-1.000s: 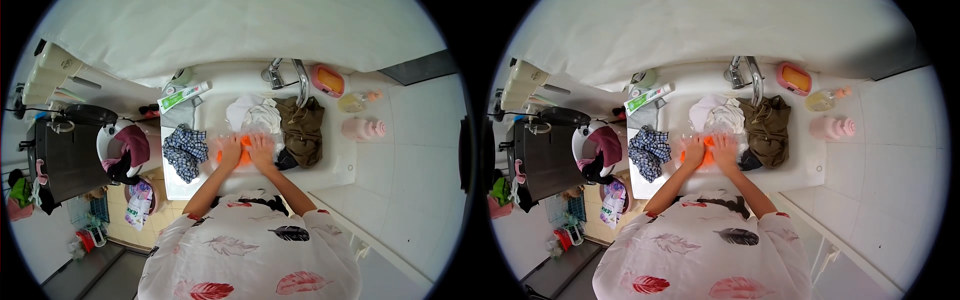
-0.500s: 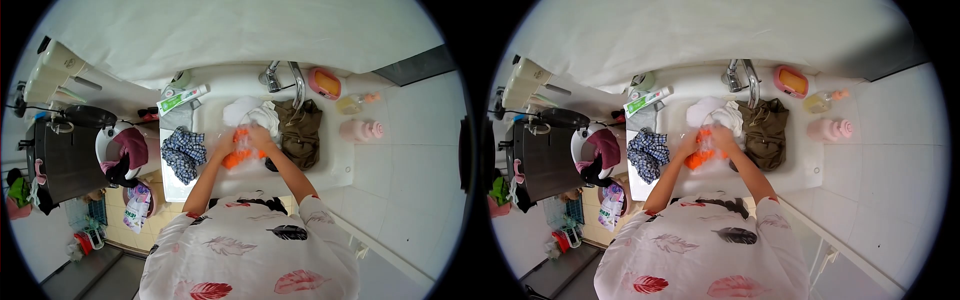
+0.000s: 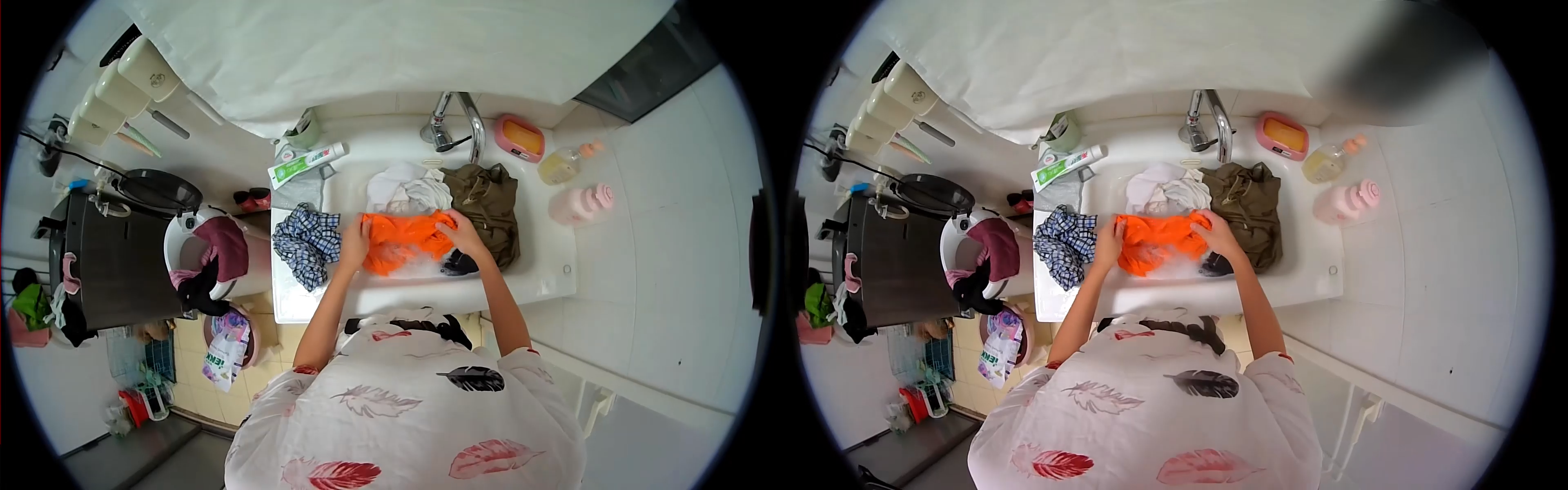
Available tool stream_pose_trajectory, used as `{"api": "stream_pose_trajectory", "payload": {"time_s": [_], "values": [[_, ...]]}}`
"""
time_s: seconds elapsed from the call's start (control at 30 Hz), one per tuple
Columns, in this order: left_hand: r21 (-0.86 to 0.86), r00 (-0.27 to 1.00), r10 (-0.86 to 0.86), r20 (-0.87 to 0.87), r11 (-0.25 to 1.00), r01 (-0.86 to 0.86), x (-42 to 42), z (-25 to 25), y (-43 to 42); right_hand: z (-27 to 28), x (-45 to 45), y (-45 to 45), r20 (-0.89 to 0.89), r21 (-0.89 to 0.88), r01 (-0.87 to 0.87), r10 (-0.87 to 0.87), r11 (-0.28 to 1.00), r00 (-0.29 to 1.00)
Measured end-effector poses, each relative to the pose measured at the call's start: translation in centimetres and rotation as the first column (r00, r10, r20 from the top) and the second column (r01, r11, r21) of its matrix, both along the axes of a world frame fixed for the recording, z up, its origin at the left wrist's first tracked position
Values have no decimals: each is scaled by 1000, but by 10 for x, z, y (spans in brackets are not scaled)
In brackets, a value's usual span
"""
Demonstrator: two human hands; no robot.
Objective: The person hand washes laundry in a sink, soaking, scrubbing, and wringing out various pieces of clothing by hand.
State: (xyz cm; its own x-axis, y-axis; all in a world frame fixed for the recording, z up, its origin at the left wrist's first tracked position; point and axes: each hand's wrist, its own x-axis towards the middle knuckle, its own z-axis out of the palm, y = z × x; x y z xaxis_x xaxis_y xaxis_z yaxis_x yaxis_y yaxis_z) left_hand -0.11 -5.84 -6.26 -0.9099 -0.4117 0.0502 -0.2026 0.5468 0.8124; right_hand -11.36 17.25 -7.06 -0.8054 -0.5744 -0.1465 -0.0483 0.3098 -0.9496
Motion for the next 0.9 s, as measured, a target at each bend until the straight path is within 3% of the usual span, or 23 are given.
{"api": "stream_pose_trajectory", "payload": {"time_s": [0.07,0.13,0.2,0.27,0.43,0.53,0.6,0.63,0.73,0.77,0.9], "values": [[54,992,20,-123,998,-13,-6,30,1,7,0,1,-50,-59,47,-50,997,998],[61,990,15,-142,998,-6,-15,38,-7,11,-4,1,-79,-126,168,-178,978,981],[101,966,17,-259,995,9,-19,59,-11,21,-4,-2,-16,-176,203,-209,963,978],[121,973,28,-230,993,0,-23,71,-14,28,-9,-5,-7,-308,214,-228,927,974],[119,954,-16,-299,991,54,-33,83,-21,49,-21,-3,-43,-314,151,-173,937,984],[109,951,-44,-305,991,81,-33,97,-30,78,-19,-2,24,-379,164,-167,911,986],[129,920,-27,-391,988,83,-33,108,-32,100,-17,0,-40,-366,129,-154,922,987],[59,883,-37,-467,996,72,-35,111,-34,110,-14,-4,-40,-411,146,-178,900,983],[3,909,1,-416,1000,0,-31,152,-29,146,-2,-10,-95,-482,147,-218,864,971],[-8,872,17,-488,1000,-25,-30,163,-25,156,1,-12,-94,-481,145,-215,865,972],[121,823,86,-562,992,-21,-22,199,-19,194,18,-19,-164,-562,90,-218,822,962]]}}
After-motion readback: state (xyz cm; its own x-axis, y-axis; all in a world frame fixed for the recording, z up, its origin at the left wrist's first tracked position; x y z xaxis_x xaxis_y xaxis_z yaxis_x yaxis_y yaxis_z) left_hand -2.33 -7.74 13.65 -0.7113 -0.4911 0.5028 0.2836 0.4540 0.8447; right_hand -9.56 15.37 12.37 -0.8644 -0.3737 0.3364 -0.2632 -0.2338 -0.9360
